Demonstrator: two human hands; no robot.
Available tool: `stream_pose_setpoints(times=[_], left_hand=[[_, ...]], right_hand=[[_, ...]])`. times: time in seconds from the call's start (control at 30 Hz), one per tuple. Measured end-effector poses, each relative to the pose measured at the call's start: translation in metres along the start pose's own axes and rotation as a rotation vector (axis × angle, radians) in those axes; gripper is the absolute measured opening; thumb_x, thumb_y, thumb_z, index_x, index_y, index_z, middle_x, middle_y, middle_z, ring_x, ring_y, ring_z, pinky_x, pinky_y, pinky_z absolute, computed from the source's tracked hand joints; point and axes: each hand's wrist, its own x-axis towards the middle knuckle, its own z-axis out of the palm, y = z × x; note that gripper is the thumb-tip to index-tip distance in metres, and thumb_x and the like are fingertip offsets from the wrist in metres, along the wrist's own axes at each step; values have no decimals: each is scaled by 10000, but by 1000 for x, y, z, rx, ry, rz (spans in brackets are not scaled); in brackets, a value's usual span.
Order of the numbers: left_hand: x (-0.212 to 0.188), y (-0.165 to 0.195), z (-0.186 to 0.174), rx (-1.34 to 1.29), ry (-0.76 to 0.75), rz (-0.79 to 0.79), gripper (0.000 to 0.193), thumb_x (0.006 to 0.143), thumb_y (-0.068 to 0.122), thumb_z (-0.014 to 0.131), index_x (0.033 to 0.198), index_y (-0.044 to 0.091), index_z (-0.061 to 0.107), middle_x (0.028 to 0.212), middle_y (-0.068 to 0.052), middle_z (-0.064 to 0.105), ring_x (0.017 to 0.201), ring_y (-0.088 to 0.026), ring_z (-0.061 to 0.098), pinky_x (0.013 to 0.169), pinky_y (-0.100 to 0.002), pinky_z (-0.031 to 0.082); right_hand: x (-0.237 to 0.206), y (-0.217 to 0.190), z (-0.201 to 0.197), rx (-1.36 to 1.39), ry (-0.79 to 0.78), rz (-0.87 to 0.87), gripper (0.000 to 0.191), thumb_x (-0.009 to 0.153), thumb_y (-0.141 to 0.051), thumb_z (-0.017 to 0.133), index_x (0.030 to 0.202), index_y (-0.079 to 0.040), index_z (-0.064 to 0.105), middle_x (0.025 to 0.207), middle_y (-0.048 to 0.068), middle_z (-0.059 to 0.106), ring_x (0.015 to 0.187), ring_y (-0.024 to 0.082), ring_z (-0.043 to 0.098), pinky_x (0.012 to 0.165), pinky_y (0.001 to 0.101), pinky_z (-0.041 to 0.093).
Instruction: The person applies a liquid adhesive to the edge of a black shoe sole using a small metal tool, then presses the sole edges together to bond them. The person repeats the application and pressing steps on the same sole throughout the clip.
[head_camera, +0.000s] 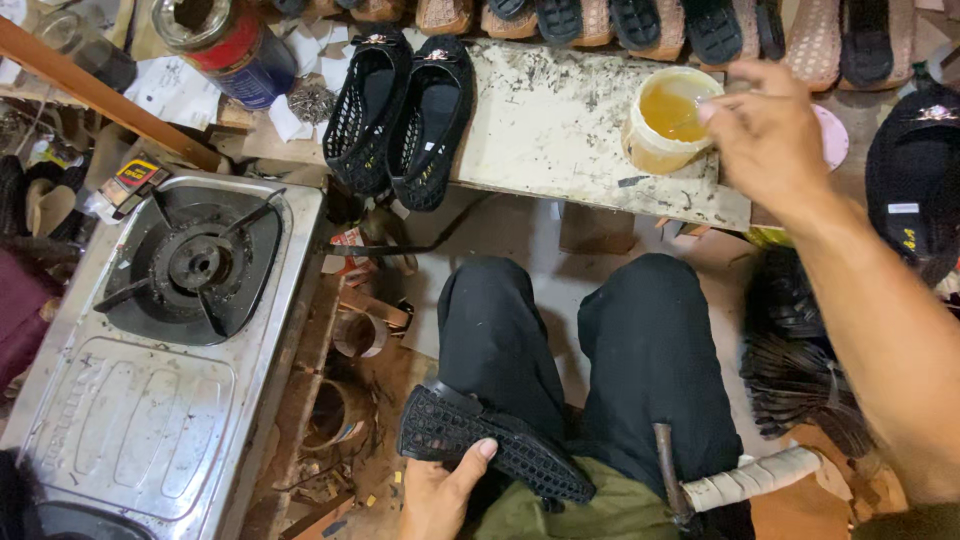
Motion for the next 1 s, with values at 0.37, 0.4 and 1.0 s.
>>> stream_pose_setpoints(times=[0.37,0.4,1.0], left_hand=[[3,-3,8,-152,-8,58,429,831,20,753,1245,-19,646,1108,-62,715,995,-171,671,901,-341,535],[4,-2,9,-160,-13,72,421,840,20,754,1245,-24,648,1106,-64,715,996,-173,670,900,-342,537],[2,9,27,-90,-78,111,381,869,6,754,1236,-14,653,1109,-46,712,990,-143,660,888,-310,542]], right_hand=[[-45,4,-26,905,77,730,164,1126,-171,620,1193,-30,673,1147,76,671,1051,212,636,969,395,548],[-56,-6,-27,1011,76,736,154,1156,-150,594,1161,-8,651,1113,91,658,1025,227,641,995,425,584],[-194,-179,8,646,-181,-30,241,937,-203,703,1079,-11,733,1183,142,680,1148,324,663,952,402,567]])
